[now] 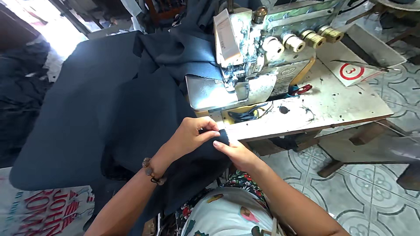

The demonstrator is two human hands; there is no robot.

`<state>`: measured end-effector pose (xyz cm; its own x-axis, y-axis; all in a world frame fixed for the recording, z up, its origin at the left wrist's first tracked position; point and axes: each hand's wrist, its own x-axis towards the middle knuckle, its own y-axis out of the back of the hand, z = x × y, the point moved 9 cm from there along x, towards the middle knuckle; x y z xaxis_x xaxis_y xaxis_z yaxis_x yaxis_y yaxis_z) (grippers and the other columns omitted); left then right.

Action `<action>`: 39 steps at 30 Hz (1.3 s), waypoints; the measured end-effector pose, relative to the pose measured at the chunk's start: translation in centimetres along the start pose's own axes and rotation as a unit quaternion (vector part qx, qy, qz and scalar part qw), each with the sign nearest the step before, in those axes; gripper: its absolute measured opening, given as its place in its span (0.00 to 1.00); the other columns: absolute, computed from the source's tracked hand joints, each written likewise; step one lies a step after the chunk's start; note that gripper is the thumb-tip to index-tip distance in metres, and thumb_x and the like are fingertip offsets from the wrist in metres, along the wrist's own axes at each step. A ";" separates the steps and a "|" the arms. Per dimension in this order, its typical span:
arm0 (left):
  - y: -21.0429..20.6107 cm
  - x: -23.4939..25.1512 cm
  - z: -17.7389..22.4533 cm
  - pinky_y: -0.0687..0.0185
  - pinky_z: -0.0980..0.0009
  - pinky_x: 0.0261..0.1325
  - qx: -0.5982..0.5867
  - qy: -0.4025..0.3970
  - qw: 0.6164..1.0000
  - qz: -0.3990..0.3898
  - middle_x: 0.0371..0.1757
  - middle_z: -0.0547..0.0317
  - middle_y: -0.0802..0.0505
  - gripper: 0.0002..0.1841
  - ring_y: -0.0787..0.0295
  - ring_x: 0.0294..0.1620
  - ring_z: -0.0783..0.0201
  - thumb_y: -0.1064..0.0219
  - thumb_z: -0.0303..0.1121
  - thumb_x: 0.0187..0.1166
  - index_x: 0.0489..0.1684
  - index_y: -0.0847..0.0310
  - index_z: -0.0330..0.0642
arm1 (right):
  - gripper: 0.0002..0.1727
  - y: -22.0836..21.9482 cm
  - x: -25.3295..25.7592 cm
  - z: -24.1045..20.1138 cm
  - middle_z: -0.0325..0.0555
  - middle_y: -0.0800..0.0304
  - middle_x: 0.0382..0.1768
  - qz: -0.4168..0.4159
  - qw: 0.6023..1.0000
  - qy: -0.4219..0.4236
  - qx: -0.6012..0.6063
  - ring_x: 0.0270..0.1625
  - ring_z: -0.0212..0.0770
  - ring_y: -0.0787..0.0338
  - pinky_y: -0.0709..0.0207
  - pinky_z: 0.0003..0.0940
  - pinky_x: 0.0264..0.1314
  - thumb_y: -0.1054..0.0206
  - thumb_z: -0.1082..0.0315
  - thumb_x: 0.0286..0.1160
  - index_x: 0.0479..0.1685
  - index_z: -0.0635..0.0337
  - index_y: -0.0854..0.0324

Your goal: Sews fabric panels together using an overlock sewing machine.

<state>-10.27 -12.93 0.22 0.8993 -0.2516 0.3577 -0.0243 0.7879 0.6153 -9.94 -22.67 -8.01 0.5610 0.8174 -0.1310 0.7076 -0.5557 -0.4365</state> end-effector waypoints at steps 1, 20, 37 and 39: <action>-0.1 -0.1 0.2 0.14 0.84 0.45 0.002 -0.009 1.000 0.000 0.35 0.66 0.07 0.03 0.11 0.37 0.80 0.27 0.27 0.75 0.38 0.12 0.38 | 0.08 0.1 0.2 0.0 0.33 0.07 0.42 0.008 1.000 -0.004 -0.012 0.48 0.23 0.09 0.14 0.25 0.59 0.43 0.72 0.85 0.54 0.60 0.21; 5.7 -4.5 -3.6 0.16 0.47 0.58 0.246 0.033 0.959 -0.140 0.30 0.54 0.07 0.05 0.08 0.35 0.55 0.27 0.31 0.77 0.37 0.09 0.39 | 0.16 10.9 -9.7 -8.1 0.17 0.08 0.38 0.313 0.916 0.173 -0.184 0.43 0.16 0.10 0.14 0.19 0.51 0.49 0.68 0.85 0.45 0.39 0.13; 16.3 -8.2 -1.8 0.21 0.87 0.33 0.054 0.157 0.974 0.155 0.29 0.73 0.14 0.14 0.19 0.26 0.83 0.23 0.23 0.67 0.47 0.19 0.39 | 0.11 16.4 -9.4 -4.1 0.27 0.11 0.43 0.405 0.898 0.117 -0.125 0.49 0.17 0.10 0.15 0.18 0.58 0.43 0.72 0.84 0.61 0.61 0.29; 16.4 -7.3 -1.1 0.22 0.86 0.32 0.086 0.157 0.970 0.164 0.28 0.71 0.14 0.14 0.20 0.26 0.82 0.22 0.24 0.67 0.46 0.20 0.39 | 0.10 16.8 -9.8 -3.8 0.26 0.11 0.42 0.410 0.896 0.113 -0.130 0.47 0.16 0.10 0.15 0.17 0.56 0.42 0.72 0.84 0.60 0.60 0.28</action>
<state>-16.73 2.44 6.95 0.9188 0.2019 0.3392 -0.3801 0.6843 0.6223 -1.96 -40.59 -10.62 0.9898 0.0824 -0.1163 0.0770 -0.9957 -0.0506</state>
